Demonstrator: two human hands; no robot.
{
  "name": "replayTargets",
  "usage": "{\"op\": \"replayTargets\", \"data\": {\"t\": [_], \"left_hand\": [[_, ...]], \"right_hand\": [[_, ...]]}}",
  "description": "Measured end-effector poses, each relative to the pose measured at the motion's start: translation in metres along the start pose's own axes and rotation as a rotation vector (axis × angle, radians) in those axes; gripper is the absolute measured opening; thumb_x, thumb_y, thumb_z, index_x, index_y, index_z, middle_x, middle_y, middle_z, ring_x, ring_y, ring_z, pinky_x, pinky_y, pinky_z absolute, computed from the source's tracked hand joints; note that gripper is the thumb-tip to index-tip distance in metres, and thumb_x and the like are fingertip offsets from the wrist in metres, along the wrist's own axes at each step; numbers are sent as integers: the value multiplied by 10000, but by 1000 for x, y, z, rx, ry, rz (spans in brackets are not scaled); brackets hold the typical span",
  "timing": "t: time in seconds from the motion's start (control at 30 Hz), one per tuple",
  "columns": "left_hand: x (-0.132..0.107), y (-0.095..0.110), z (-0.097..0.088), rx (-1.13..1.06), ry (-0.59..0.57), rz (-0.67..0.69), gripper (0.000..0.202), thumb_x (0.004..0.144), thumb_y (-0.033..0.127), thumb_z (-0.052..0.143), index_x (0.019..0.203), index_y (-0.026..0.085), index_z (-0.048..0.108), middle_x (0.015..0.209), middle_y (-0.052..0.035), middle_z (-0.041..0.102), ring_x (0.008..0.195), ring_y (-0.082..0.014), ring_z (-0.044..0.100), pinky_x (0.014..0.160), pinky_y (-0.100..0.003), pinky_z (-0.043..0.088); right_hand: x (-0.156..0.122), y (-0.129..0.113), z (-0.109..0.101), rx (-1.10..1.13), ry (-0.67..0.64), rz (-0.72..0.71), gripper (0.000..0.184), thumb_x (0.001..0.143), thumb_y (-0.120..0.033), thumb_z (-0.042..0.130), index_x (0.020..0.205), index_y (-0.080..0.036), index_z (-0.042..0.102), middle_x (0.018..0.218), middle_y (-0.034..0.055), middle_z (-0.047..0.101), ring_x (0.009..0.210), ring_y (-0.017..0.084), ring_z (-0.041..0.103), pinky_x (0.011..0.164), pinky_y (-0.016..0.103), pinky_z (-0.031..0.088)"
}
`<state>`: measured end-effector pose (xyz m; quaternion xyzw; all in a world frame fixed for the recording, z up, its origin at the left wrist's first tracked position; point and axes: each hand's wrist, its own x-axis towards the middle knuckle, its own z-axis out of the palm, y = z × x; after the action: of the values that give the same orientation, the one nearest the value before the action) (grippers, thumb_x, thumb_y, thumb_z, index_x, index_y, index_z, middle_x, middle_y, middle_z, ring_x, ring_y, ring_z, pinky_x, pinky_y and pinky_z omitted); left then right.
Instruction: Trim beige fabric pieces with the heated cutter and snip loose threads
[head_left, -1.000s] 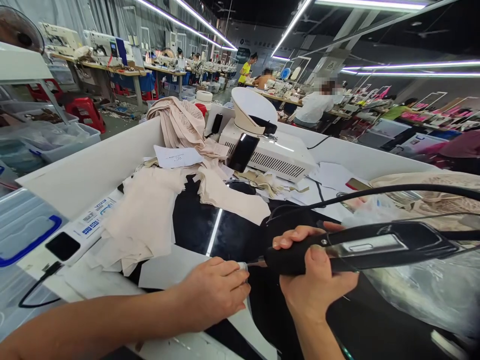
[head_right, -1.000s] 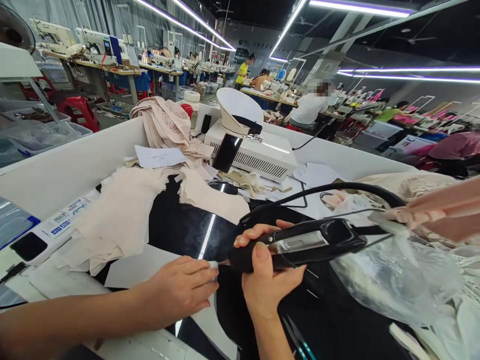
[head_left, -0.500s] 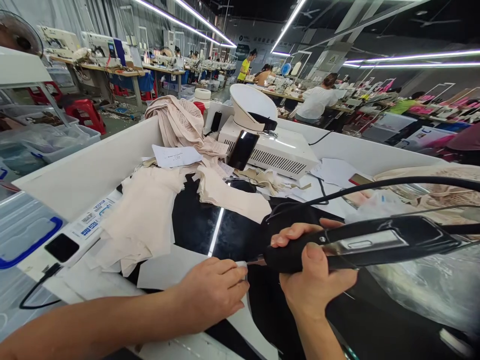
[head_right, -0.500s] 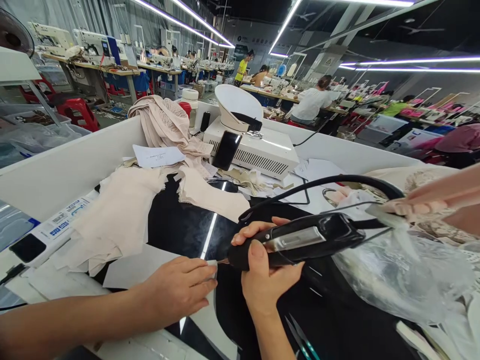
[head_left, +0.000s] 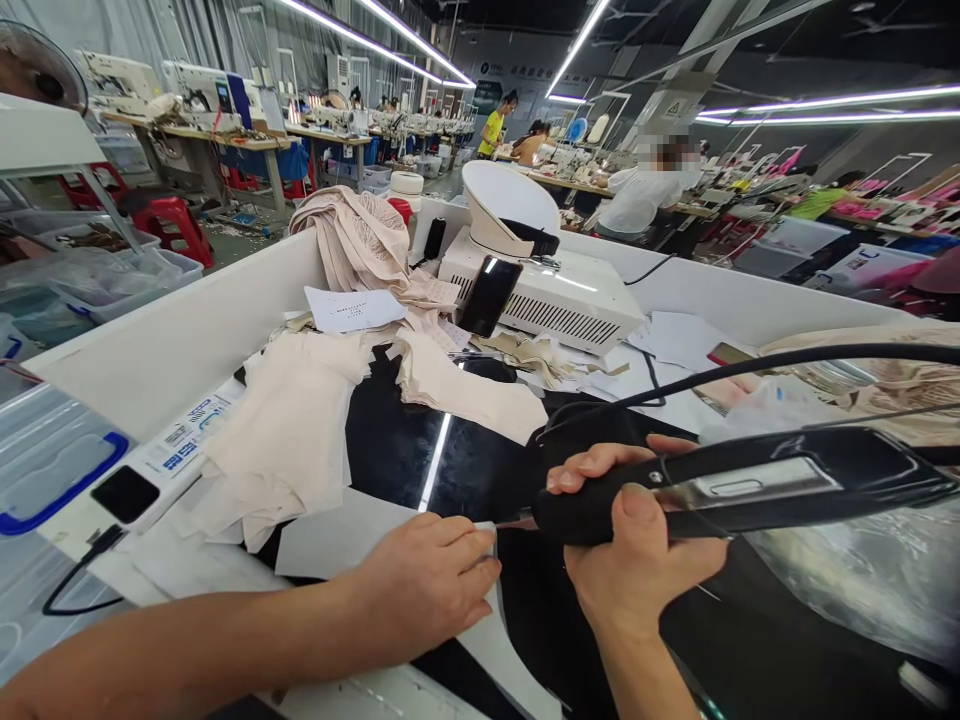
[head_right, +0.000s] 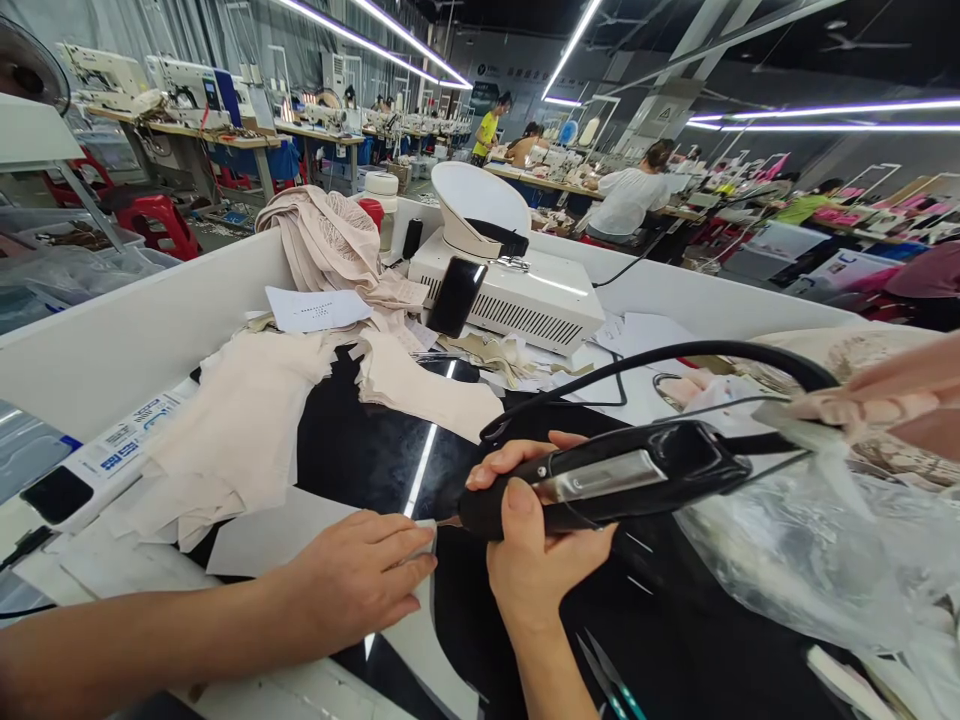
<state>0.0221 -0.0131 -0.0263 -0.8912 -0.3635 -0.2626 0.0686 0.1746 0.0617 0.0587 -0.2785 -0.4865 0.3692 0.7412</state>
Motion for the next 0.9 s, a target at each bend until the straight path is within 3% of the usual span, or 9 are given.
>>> {"op": "replayTargets", "data": {"t": [0.5, 0.9], "left_hand": [[1, 1, 2, 20, 22, -4, 190, 1075, 308, 618, 1110, 134, 687, 1227, -99, 740, 1079, -215, 692, 755, -325, 557], [1, 3, 2, 41, -34, 1, 228, 1085, 324, 613, 1153, 119, 688, 1243, -131, 743, 1120, -232, 699, 804, -322, 576]], "right_hand": [[4, -7, 3, -5, -3, -16, 390, 754, -353, 887, 1062, -279, 659, 722, -74, 681, 517, 152, 617, 490, 301, 558], [-2, -5, 7, -45, 17, -15, 369, 772, -337, 879, 1051, -278, 646, 723, -72, 675, 516, 151, 617, 495, 300, 557]]}}
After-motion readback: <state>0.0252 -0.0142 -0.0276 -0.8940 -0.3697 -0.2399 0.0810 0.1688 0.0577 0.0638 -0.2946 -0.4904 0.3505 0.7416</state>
